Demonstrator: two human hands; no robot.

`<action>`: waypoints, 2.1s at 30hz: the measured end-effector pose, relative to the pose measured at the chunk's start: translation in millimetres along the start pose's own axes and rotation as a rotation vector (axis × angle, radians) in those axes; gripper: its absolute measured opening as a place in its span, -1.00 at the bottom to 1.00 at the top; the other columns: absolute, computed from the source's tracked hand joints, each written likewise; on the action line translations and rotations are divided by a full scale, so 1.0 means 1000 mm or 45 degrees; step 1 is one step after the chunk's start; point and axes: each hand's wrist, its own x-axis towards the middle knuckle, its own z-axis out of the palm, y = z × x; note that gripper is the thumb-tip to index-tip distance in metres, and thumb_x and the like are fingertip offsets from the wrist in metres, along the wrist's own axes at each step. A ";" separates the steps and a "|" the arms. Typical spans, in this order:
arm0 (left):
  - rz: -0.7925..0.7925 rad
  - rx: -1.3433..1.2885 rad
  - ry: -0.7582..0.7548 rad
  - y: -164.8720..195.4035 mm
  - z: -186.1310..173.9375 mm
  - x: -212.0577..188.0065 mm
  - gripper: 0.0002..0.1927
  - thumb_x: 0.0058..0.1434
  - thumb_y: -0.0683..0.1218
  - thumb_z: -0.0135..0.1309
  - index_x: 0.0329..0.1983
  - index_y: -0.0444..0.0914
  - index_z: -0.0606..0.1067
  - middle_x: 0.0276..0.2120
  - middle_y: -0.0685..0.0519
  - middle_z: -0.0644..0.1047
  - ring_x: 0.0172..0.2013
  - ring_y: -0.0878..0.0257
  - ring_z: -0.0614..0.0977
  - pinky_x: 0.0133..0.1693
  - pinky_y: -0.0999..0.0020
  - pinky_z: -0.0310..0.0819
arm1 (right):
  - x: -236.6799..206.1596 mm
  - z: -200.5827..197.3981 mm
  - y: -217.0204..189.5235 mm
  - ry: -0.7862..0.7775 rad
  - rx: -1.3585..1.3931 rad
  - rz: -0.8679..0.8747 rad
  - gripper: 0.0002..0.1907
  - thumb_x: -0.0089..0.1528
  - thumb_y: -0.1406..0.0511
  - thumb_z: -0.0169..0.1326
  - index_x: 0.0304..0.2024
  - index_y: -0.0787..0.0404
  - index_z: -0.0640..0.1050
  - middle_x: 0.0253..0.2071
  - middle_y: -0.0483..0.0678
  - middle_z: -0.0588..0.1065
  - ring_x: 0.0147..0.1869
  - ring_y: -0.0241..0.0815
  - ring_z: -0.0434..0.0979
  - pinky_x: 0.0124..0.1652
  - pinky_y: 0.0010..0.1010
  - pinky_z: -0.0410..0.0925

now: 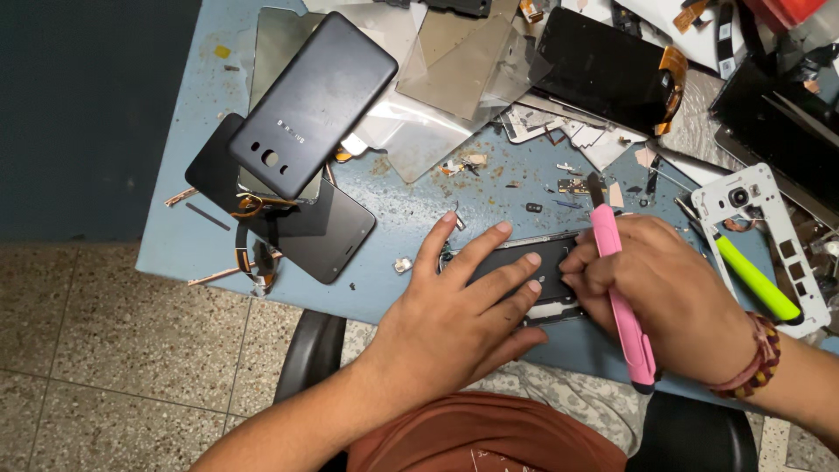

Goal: The person uses a pink plastic pry tool to carefully separate and remove internal components from a disassembled smartphone chassis. They lift a black battery and then handle a small circuit board with ribbon cables, placing parts on the workbench.

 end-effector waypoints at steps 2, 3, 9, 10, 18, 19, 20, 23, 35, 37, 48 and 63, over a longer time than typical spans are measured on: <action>0.009 0.005 -0.003 0.000 0.000 0.000 -0.57 0.22 0.18 0.25 -0.02 -0.20 0.64 0.18 0.06 0.53 0.35 -0.03 0.39 0.37 -0.36 0.08 | 0.001 0.002 -0.005 0.046 -0.028 0.064 -0.67 0.05 0.41 0.29 -0.33 0.12 0.36 -0.21 -0.07 0.59 -0.01 0.03 0.60 0.02 -0.14 0.42; 0.012 0.009 -0.005 0.000 0.000 0.000 -0.57 0.22 0.18 0.25 -0.02 -0.20 0.64 0.18 0.06 0.53 0.35 -0.03 0.39 0.36 -0.36 0.08 | 0.002 0.002 -0.007 0.069 -0.040 0.095 -0.67 0.05 0.42 0.30 -0.34 0.13 0.36 -0.22 -0.07 0.59 -0.01 0.03 0.60 -0.01 -0.16 0.43; 0.003 0.012 -0.006 0.000 0.001 0.000 -0.56 0.22 0.18 0.25 0.00 -0.19 0.64 0.17 0.07 0.52 0.36 -0.03 0.38 0.36 -0.36 0.09 | 0.003 -0.003 -0.008 0.057 -0.122 -0.016 -0.77 0.07 0.40 0.30 -0.34 0.19 0.46 -0.14 -0.04 0.60 0.11 0.09 0.58 0.07 -0.07 0.43; 0.004 0.010 -0.006 0.000 0.001 0.001 -0.56 0.21 0.18 0.25 0.00 -0.19 0.64 0.17 0.07 0.52 0.36 -0.03 0.38 0.36 -0.36 0.09 | 0.002 -0.005 -0.007 0.030 -0.155 -0.052 -0.79 0.07 0.39 0.28 -0.34 0.20 0.48 -0.13 -0.03 0.60 0.13 0.09 0.58 0.09 -0.05 0.42; 0.010 0.014 0.008 -0.001 -0.002 0.001 -0.56 0.21 0.18 0.26 0.00 -0.19 0.63 0.17 0.07 0.53 0.35 -0.03 0.38 0.37 -0.36 0.08 | -0.007 -0.013 0.003 -0.138 -0.168 -0.171 -0.86 0.09 0.32 0.17 -0.38 0.10 0.45 0.00 -0.04 0.61 0.28 0.07 0.52 0.25 0.02 0.32; 0.010 0.013 0.007 -0.001 -0.002 0.001 -0.56 0.22 0.18 0.26 0.00 -0.19 0.63 0.17 0.07 0.53 0.35 -0.03 0.38 0.37 -0.36 0.08 | -0.009 -0.013 0.005 -0.133 -0.129 -0.128 -0.85 0.09 0.32 0.18 -0.39 0.09 0.43 -0.01 -0.06 0.61 0.29 0.07 0.52 0.26 0.02 0.31; 0.008 0.013 0.005 -0.001 -0.002 0.001 -0.57 0.22 0.18 0.26 0.00 -0.19 0.63 0.17 0.07 0.53 0.36 -0.03 0.38 0.37 -0.35 0.08 | -0.010 -0.013 0.007 -0.128 -0.089 -0.084 -0.83 0.09 0.31 0.18 -0.40 0.07 0.41 -0.02 -0.08 0.61 0.30 0.07 0.52 0.28 0.03 0.30; -0.004 0.005 0.009 0.001 -0.002 0.001 -0.57 0.23 0.18 0.26 0.00 -0.19 0.63 0.17 0.06 0.53 0.36 -0.03 0.38 0.38 -0.35 0.08 | -0.018 -0.011 0.009 -0.064 0.006 0.009 -0.80 0.13 0.31 0.22 -0.38 0.11 0.41 -0.08 -0.09 0.62 0.28 0.02 0.56 0.24 -0.08 0.36; -0.023 -0.130 0.004 -0.002 -0.017 -0.006 -0.46 0.19 0.21 0.29 0.14 -0.11 0.54 0.32 0.00 0.39 0.42 -0.09 0.28 0.40 -0.40 -0.10 | -0.128 -0.020 0.024 0.073 0.630 0.221 -0.71 0.24 0.20 0.16 -0.07 0.10 0.40 0.28 0.07 0.45 0.44 0.03 0.48 0.49 -0.02 0.21; -0.029 -0.120 -0.030 -0.006 -0.025 -0.011 -0.40 0.18 0.22 0.29 0.21 -0.13 0.50 0.34 -0.03 0.36 0.42 -0.10 0.26 0.41 -0.39 -0.10 | -0.158 -0.023 0.047 -0.017 0.942 0.352 -0.55 0.18 0.22 0.23 0.06 0.17 0.39 0.35 0.16 0.40 0.44 0.08 0.46 0.44 0.02 0.17; -0.098 -0.087 -0.016 -0.028 -0.039 -0.034 -0.28 0.11 0.26 0.33 0.25 -0.15 0.46 0.37 -0.11 0.33 0.40 -0.12 0.31 0.39 -0.25 0.05 | -0.237 0.019 0.000 -0.627 0.224 -0.064 -0.54 0.22 0.16 0.17 0.19 -0.06 0.56 0.09 -0.07 0.56 0.08 0.04 0.65 0.06 -0.07 0.40; -0.082 0.015 0.029 -0.030 -0.033 -0.033 -0.37 0.12 0.28 0.31 0.13 -0.16 0.55 0.35 -0.12 0.36 0.38 -0.13 0.32 0.38 -0.26 0.04 | -0.163 0.090 -0.016 -0.756 -0.147 0.611 -0.66 0.07 0.34 0.07 -0.10 0.08 0.66 -0.01 -0.13 0.57 -0.12 -0.03 0.61 -0.21 -0.24 0.48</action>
